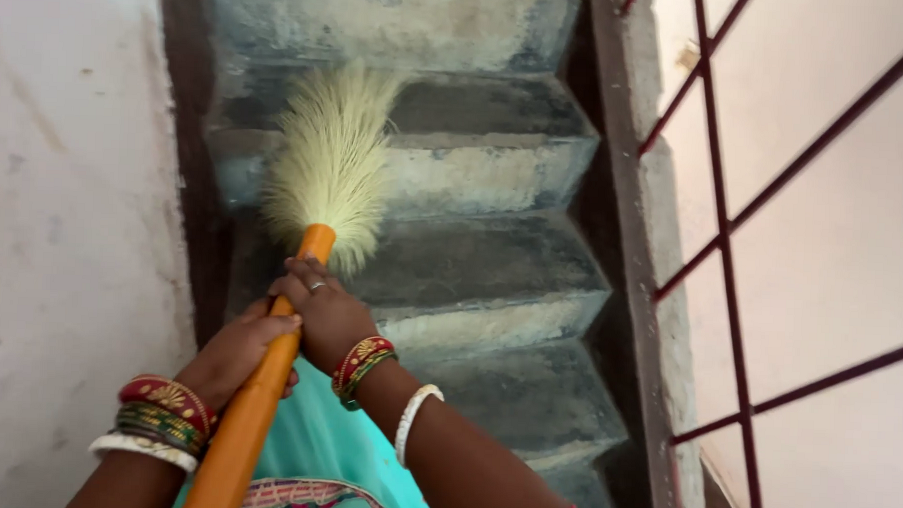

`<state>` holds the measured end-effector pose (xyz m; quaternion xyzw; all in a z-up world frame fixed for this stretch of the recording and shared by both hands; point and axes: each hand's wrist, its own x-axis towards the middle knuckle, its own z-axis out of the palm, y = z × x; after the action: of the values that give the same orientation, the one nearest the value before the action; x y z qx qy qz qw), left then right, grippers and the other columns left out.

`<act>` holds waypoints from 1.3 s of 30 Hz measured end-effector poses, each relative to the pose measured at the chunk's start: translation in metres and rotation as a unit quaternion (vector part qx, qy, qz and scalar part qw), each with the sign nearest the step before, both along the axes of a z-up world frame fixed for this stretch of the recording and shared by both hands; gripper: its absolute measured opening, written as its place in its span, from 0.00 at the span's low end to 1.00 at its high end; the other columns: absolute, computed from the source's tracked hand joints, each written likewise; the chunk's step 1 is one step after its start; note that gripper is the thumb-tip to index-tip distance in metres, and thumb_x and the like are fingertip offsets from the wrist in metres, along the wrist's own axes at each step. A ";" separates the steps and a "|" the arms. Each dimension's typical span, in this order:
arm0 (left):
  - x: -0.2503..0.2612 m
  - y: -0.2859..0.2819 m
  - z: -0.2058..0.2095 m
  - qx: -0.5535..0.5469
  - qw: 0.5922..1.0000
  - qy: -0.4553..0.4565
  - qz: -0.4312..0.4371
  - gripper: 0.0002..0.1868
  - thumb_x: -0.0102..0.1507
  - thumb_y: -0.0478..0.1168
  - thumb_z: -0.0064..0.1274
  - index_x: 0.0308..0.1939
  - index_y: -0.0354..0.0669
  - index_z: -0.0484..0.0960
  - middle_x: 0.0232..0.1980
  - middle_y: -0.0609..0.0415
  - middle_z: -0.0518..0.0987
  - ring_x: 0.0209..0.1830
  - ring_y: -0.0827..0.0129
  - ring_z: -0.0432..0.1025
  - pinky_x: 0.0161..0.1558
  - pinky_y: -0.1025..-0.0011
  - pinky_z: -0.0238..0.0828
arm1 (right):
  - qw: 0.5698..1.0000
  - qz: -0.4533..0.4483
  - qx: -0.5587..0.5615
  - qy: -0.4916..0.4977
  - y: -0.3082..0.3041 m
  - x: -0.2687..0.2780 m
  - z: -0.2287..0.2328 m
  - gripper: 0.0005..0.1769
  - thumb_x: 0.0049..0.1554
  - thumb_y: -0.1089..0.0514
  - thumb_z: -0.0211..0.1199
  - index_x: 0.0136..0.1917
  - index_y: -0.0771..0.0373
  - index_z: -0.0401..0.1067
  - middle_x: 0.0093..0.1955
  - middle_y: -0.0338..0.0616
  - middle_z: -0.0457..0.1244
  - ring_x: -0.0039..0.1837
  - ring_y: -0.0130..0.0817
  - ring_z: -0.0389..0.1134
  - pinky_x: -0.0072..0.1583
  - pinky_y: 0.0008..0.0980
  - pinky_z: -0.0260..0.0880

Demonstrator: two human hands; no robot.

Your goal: The person sweeps concrete stairs with a handheld broom, moving the broom across each step while descending.

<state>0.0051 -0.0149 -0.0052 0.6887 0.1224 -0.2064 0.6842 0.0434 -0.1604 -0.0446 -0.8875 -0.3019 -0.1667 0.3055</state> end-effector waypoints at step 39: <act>0.048 -0.088 -0.013 -0.033 0.994 -0.004 -0.108 0.32 0.63 0.50 0.52 0.71 0.56 0.63 0.35 0.47 0.75 0.21 0.60 0.73 0.24 0.61 0.74 | 0.995 -0.091 -0.048 -0.014 -0.100 0.024 -0.002 0.23 0.54 0.64 0.63 0.63 0.63 0.67 0.77 0.60 0.55 0.81 0.59 0.50 0.76 0.48 0.55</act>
<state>0.0528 -0.1026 -0.0180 0.6758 0.0381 -0.2802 0.6807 0.0679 -0.2601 -0.0465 -0.9227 -0.2319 -0.1909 0.2417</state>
